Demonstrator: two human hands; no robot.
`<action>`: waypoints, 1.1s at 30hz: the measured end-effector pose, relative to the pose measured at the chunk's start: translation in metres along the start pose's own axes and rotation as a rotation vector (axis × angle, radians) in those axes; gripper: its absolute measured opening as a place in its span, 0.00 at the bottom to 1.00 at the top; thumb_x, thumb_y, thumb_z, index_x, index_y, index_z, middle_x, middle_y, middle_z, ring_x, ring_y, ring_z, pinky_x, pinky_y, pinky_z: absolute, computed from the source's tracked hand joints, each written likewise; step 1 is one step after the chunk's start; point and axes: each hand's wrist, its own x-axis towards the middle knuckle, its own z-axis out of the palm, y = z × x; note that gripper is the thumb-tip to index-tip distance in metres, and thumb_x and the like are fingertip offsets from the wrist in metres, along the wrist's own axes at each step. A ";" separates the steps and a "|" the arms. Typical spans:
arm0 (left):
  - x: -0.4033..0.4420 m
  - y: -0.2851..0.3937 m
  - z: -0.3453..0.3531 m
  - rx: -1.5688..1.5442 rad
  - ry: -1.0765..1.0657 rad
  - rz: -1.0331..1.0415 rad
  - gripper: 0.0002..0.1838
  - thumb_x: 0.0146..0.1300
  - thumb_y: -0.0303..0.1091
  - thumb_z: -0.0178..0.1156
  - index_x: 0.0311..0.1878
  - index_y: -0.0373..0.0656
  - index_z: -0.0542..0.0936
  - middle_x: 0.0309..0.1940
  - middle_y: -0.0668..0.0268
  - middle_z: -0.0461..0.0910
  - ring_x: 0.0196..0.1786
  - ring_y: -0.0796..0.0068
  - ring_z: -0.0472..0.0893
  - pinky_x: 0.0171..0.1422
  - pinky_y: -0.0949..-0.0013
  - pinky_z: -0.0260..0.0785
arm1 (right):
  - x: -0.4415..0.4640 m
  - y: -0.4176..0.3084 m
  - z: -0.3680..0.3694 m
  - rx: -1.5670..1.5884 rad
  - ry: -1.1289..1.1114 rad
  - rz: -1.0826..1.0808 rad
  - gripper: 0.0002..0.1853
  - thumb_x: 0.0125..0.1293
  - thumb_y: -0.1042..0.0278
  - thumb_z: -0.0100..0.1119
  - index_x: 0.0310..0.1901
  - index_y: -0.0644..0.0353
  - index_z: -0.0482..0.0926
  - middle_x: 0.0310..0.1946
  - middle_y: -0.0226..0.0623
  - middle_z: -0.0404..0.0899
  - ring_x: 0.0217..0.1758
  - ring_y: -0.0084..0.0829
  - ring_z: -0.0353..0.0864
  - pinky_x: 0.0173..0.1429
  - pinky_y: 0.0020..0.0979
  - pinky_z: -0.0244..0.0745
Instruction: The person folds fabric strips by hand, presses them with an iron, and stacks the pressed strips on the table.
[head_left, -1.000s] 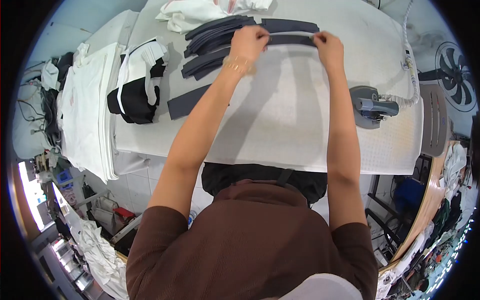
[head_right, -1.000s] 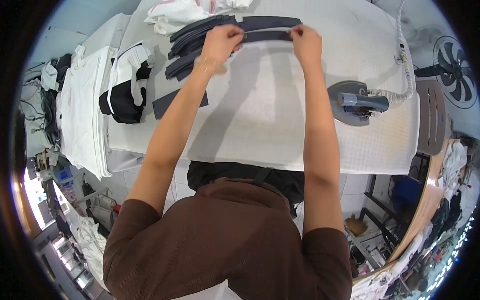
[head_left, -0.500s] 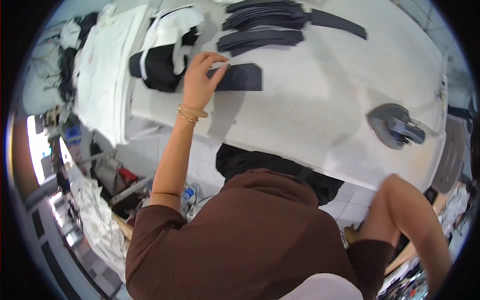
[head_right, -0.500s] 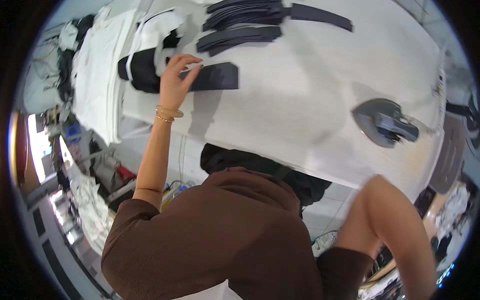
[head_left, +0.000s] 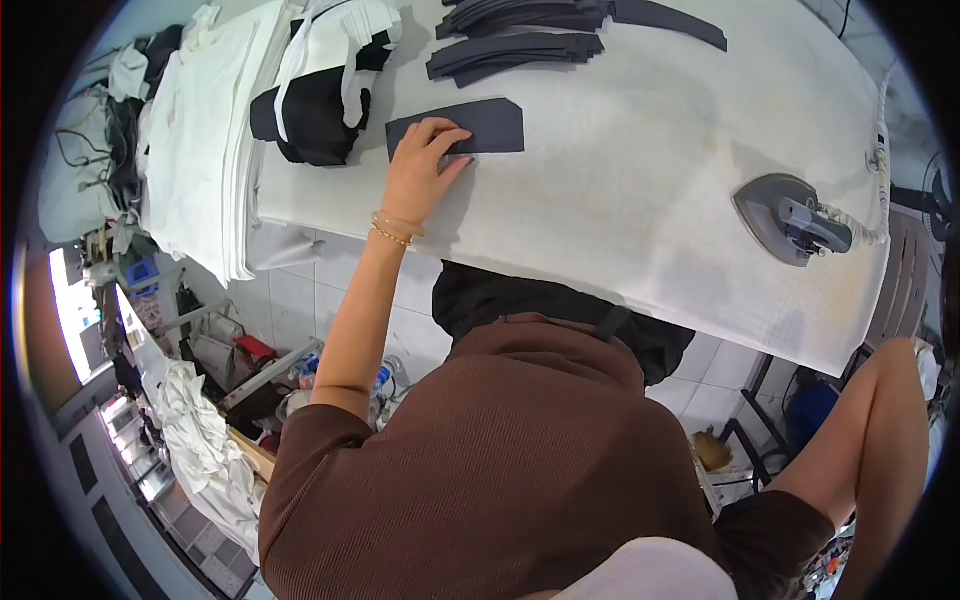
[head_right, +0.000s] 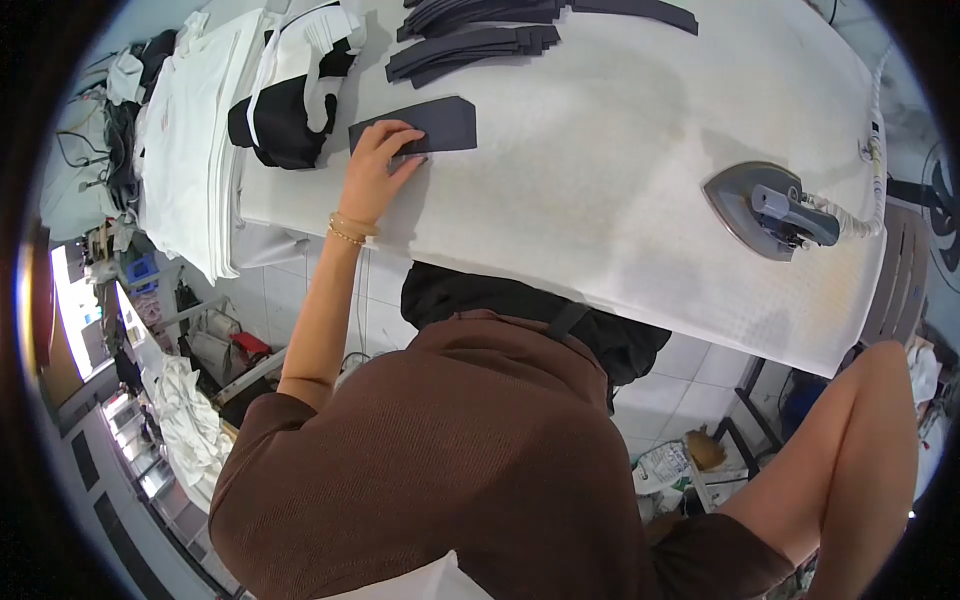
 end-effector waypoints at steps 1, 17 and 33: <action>-0.001 0.000 0.001 0.007 0.008 0.001 0.17 0.52 0.29 0.71 0.47 0.45 0.84 0.47 0.67 0.78 0.50 0.61 0.77 0.55 0.60 0.71 | 0.001 -0.003 -0.001 0.002 -0.004 -0.003 0.18 0.68 0.56 0.58 0.50 0.60 0.82 0.47 0.49 0.84 0.52 0.41 0.84 0.59 0.39 0.74; 0.076 0.139 -0.228 -0.534 0.765 0.824 0.24 0.63 0.32 0.65 0.63 0.43 0.75 0.55 0.63 0.80 0.56 0.71 0.79 0.62 0.66 0.71 | 0.030 -0.048 -0.004 -0.160 -0.001 0.042 0.18 0.70 0.58 0.55 0.52 0.62 0.80 0.49 0.49 0.83 0.54 0.40 0.83 0.61 0.39 0.73; 0.063 0.199 -0.255 -0.588 0.732 1.105 0.22 0.66 0.37 0.60 0.62 0.42 0.75 0.55 0.63 0.81 0.54 0.73 0.80 0.60 0.68 0.73 | 0.027 -0.079 -0.006 -0.184 -0.005 0.029 0.18 0.71 0.60 0.53 0.54 0.64 0.78 0.50 0.49 0.82 0.56 0.40 0.82 0.63 0.39 0.72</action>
